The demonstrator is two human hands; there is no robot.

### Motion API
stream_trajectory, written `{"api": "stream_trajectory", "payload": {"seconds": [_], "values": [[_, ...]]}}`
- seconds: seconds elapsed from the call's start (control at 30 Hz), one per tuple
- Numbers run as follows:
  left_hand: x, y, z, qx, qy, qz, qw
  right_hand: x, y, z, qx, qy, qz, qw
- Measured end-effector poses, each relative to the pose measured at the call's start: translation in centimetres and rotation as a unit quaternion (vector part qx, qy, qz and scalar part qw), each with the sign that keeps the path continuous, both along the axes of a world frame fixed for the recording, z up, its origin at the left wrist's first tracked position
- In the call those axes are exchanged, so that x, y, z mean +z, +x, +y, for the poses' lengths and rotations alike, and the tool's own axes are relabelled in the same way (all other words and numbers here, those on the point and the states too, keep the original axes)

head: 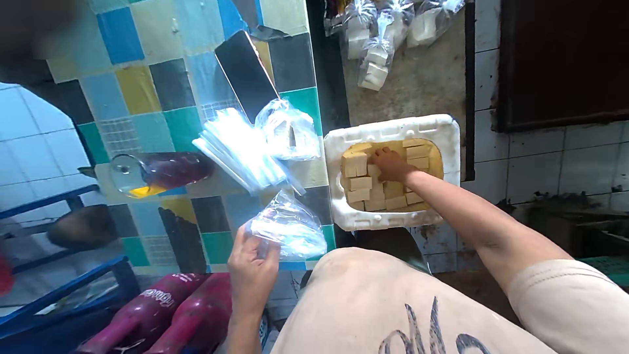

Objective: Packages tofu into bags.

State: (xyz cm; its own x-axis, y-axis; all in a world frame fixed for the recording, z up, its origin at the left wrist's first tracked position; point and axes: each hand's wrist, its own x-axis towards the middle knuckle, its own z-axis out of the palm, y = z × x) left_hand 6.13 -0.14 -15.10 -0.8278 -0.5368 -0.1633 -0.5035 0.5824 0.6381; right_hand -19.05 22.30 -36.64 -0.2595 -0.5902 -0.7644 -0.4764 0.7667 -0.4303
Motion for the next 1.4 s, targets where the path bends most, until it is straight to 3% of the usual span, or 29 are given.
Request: {"api": "stream_trajectory", "payload": {"seconds": [0.27,0.47,0.87,1.03,1.3,1.4], "values": [[-0.3,0.2,0.3,0.004,0.010,-0.017,1.000,-0.9,0.0,0.5,0.021,0.018,-0.043,0.999],[-0.2,0.5,0.2,-0.029,0.053,-0.150,0.987,-0.7,0.2,0.8,0.014,-0.011,-0.083,0.996],[-0.4,0.7,0.2,0.010,0.044,-0.065,0.997,-0.2,-0.5,0.6,0.014,0.019,-0.110,0.994],[-0.8,0.4,0.2,-0.018,0.026,-0.067,0.997,-0.1,-0.8,1.7,-0.072,0.004,-0.059,0.996],[-1.5,-2.0,0.6,-0.100,0.007,-0.110,0.989,5.0,0.3,3.0,-0.224,-0.026,0.050,0.973],[-1.1,-3.5,1.1,-0.118,0.017,-0.151,0.981,6.4,2.0,4.3,-0.376,-0.107,0.033,0.920]]}}
